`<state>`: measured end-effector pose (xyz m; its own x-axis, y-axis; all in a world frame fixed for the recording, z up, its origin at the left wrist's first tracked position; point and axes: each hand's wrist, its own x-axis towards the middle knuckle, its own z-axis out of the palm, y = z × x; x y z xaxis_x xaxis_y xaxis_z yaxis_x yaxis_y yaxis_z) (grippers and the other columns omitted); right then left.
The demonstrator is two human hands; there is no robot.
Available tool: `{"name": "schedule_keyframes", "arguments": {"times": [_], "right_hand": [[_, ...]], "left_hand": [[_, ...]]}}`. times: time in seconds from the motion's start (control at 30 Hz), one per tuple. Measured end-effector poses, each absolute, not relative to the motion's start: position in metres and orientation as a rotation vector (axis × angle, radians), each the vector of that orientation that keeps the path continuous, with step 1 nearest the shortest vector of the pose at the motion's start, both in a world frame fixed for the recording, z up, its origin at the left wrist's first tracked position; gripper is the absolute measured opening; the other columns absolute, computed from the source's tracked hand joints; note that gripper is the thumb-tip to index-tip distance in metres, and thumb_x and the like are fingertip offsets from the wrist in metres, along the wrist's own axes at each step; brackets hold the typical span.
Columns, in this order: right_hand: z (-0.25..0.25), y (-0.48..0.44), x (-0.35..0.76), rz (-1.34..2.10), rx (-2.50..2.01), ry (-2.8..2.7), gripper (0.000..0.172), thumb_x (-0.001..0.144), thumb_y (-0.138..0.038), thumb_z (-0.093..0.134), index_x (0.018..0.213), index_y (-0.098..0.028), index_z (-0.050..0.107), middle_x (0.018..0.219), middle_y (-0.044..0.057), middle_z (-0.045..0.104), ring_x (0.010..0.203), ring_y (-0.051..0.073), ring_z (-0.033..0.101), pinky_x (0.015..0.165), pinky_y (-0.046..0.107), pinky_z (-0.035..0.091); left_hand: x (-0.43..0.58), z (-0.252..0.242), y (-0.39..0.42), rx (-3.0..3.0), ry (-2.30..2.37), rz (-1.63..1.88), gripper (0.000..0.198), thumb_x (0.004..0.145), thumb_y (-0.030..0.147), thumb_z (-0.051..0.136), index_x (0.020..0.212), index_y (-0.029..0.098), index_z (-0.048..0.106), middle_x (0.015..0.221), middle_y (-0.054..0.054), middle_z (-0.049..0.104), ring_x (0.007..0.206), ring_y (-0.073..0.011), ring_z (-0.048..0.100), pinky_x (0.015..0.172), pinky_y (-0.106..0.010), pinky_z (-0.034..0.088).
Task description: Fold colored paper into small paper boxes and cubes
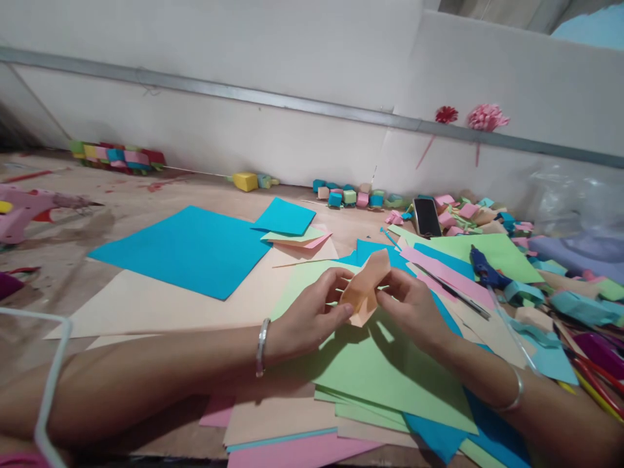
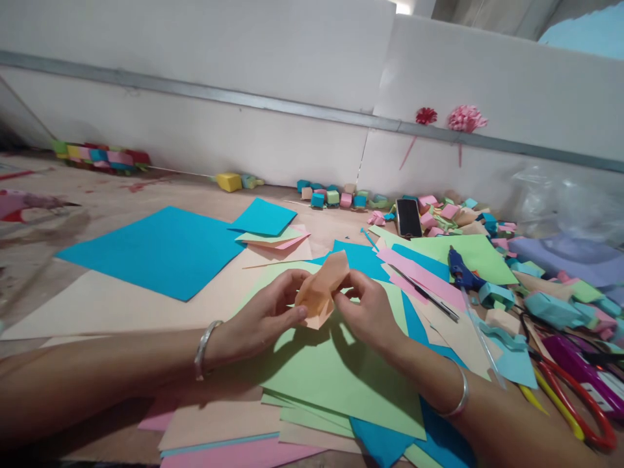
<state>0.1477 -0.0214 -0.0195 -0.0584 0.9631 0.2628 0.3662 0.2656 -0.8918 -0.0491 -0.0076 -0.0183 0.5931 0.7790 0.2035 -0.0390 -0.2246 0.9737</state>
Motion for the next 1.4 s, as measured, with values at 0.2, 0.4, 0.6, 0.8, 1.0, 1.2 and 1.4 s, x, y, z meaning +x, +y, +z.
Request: {"name": "schedule_keyframes", "arguments": {"times": [0.2, 0.4, 0.6, 0.8, 1.0, 1.2, 1.4], "right_hand": [[-0.027, -0.018, 0.149, 0.773, -1.287, -1.669, 0.013, 0.077, -0.024, 0.061, 0.086, -0.019, 0.069, 0.082, 0.005, 0.073, 0.072, 0.019, 0.067, 0.070, 0.036, 0.054], [-0.028, -0.015, 0.152, 0.749, -1.297, -1.843, 0.013, 0.079, -0.026, 0.060, 0.082, -0.018, 0.069, 0.079, 0.003, 0.071, 0.068, 0.016, 0.061, 0.062, 0.030, 0.049], [-0.031, -0.016, 0.149, 0.885, -1.323, -1.819, 0.011, 0.076, -0.027, 0.063, 0.079, -0.017, 0.061, 0.066, -0.001, 0.060, 0.057, 0.012, 0.053, 0.051, 0.025, 0.040], [-0.021, -0.028, 0.148, 0.495, -1.224, -1.616, 0.019, 0.080, -0.032, 0.063, 0.086, -0.022, 0.048, 0.072, -0.003, 0.050, 0.062, 0.013, 0.047, 0.057, 0.028, 0.042], [-0.020, -0.040, 0.140, 0.045, -1.151, -2.025, 0.014, 0.079, -0.026, 0.063, 0.088, -0.019, 0.055, 0.081, 0.004, 0.054, 0.077, 0.019, 0.049, 0.067, 0.034, 0.042], [-0.032, -0.042, 0.132, -0.086, -1.137, -2.116, 0.013, 0.083, -0.013, 0.051, 0.079, -0.018, 0.062, 0.073, 0.005, 0.052, 0.073, 0.019, 0.049, 0.064, 0.033, 0.039], [-0.034, -0.049, 0.126, -0.329, -1.027, -2.121, 0.018, 0.084, -0.015, 0.054, 0.075, -0.019, 0.069, 0.083, 0.008, 0.052, 0.078, 0.021, 0.049, 0.064, 0.034, 0.039]], "left_hand": [[-0.050, -0.015, -0.006, 1.717, 0.666, 0.838, 0.026, 0.084, 0.017, 0.053, 0.111, 0.017, 0.051, 0.110, -0.009, 0.057, 0.093, -0.0186, 0.056, 0.078, -0.034, 0.048], [-0.050, -0.016, -0.003, 1.745, 0.794, 0.835, 0.030, 0.076, 0.007, 0.046, 0.103, 0.019, 0.053, 0.101, -0.006, 0.059, 0.089, -0.0182, 0.055, 0.075, -0.033, 0.046], [-0.052, -0.018, -0.002, 1.972, 0.882, 0.817, 0.033, 0.072, 0.006, 0.047, 0.102, 0.019, 0.056, 0.097, -0.005, 0.062, 0.086, -0.0193, 0.056, 0.075, -0.033, 0.046], [-0.051, -0.018, 0.001, 1.930, 1.006, 0.802, 0.031, 0.072, 0.014, 0.058, 0.102, 0.017, 0.057, 0.095, -0.006, 0.065, 0.081, -0.0199, 0.059, 0.067, -0.031, 0.046], [-0.051, -0.020, 0.001, 2.025, 0.971, 0.800, 0.014, 0.075, 0.017, 0.057, 0.089, 0.016, 0.058, 0.085, -0.003, 0.062, 0.072, -0.0160, 0.054, 0.061, -0.026, 0.042], [-0.049, -0.020, -0.001, 1.995, 1.005, 0.861, 0.012, 0.069, 0.005, 0.047, 0.064, 0.017, 0.048, 0.068, 0.002, 0.052, 0.063, -0.0114, 0.047, 0.056, -0.022, 0.038], [-0.047, -0.019, -0.008, 1.619, 0.846, 0.887, 0.019, 0.070, 0.006, 0.046, 0.079, 0.014, 0.061, 0.078, -0.002, 0.061, 0.064, -0.0112, 0.056, 0.057, -0.023, 0.046]]}}
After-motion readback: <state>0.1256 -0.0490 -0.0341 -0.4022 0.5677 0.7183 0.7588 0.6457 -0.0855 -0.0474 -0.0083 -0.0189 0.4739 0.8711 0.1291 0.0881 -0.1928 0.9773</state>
